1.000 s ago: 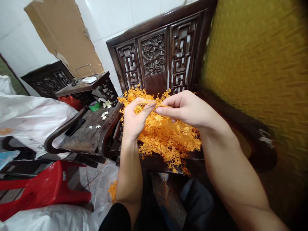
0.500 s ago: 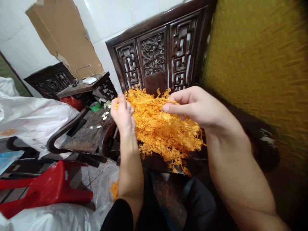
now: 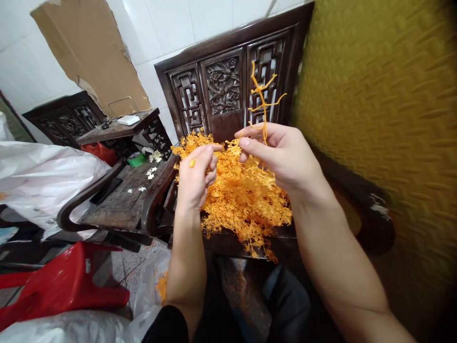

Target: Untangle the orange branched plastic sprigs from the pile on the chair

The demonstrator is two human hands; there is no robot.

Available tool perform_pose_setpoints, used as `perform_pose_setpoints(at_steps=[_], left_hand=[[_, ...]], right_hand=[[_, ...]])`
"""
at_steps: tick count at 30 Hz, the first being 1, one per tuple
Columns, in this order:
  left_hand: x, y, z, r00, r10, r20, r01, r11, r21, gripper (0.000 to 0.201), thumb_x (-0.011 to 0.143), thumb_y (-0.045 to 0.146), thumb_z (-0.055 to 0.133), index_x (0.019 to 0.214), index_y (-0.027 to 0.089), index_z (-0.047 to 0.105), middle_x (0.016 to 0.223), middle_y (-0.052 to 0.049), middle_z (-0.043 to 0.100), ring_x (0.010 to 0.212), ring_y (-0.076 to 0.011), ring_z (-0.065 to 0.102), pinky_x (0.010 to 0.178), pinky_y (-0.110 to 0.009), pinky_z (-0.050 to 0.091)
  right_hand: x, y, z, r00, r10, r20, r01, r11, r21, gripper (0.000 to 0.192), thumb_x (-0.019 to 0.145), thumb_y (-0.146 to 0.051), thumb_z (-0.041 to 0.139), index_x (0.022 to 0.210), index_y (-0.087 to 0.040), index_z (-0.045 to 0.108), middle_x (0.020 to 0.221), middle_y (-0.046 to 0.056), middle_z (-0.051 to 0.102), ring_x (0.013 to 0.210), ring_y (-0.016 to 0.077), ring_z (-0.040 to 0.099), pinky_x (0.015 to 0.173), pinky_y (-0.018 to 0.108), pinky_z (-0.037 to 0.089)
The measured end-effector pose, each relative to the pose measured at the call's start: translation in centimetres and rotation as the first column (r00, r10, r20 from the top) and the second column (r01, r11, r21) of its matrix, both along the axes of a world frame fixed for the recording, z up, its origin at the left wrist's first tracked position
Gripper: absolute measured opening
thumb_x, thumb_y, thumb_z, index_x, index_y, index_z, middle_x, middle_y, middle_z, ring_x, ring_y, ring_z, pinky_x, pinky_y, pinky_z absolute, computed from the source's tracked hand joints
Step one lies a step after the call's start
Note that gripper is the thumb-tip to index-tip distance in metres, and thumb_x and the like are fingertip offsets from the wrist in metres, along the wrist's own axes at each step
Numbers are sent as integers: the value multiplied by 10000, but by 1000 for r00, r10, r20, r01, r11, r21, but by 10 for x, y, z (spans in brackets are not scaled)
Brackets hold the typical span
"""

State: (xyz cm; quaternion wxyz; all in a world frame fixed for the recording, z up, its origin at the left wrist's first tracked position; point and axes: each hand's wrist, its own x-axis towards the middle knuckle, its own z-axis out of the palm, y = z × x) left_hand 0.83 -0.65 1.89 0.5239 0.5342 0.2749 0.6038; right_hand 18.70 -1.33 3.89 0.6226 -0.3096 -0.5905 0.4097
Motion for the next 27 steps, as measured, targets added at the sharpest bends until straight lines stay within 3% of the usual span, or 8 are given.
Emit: perform_pose_setpoints(at_steps=[4,7,10,13,18,23,27], left_hand=[[7,-4,-5,963,150,-224,-118,982,149,326,900,512,780,841,194,740,653,22,573,517,-78,441,502,-231,350],[10,-7,-3,902,308,-303,-211,926,312,311,935,477,753,798,201,718,766,-18,686,701,-132,591,697,-276,485],[7,-10,2,857,380,-349,-221,881,417,273,963,421,724,802,201,699,811,-15,696,779,-150,622,791,-291,507],[2,-16,7,831,386,-400,-179,868,464,277,964,405,719,782,203,671,778,-2,653,767,-151,599,775,-284,497],[5,-18,7,810,347,-472,-139,897,420,330,975,389,697,720,199,609,685,24,563,675,-128,511,701,-274,437],[8,-14,3,888,226,-400,-136,961,240,327,945,370,714,687,203,602,608,31,510,589,-115,424,586,-263,370],[2,-29,9,913,77,-400,-15,988,156,326,914,346,749,654,198,618,571,32,493,526,-94,367,505,-254,296]], right_hand=[[-7,-1,-3,999,-26,46,26,1000,17,278,851,-332,835,1060,-165,761,819,34,722,734,154,667,741,332,561],[-9,-1,-2,982,-90,168,82,995,50,304,882,-333,794,1127,-153,771,782,36,710,710,165,638,697,338,530],[-6,0,-2,961,-82,266,61,994,85,225,912,-327,744,1045,-148,779,761,30,691,659,139,585,636,306,466],[-3,0,-1,948,-71,309,34,992,122,191,937,-345,709,943,-158,747,788,26,674,661,123,543,618,290,415],[-10,-3,-1,865,-312,393,213,937,276,166,972,-287,637,867,-165,679,792,32,671,700,141,539,691,319,404],[-21,8,-13,768,-499,402,336,848,410,152,986,-230,552,880,-182,650,875,69,718,777,186,601,763,349,429],[-1,36,-23,702,-671,239,586,735,340,119,959,-279,597,877,-210,648,857,81,700,763,206,573,731,358,409]])
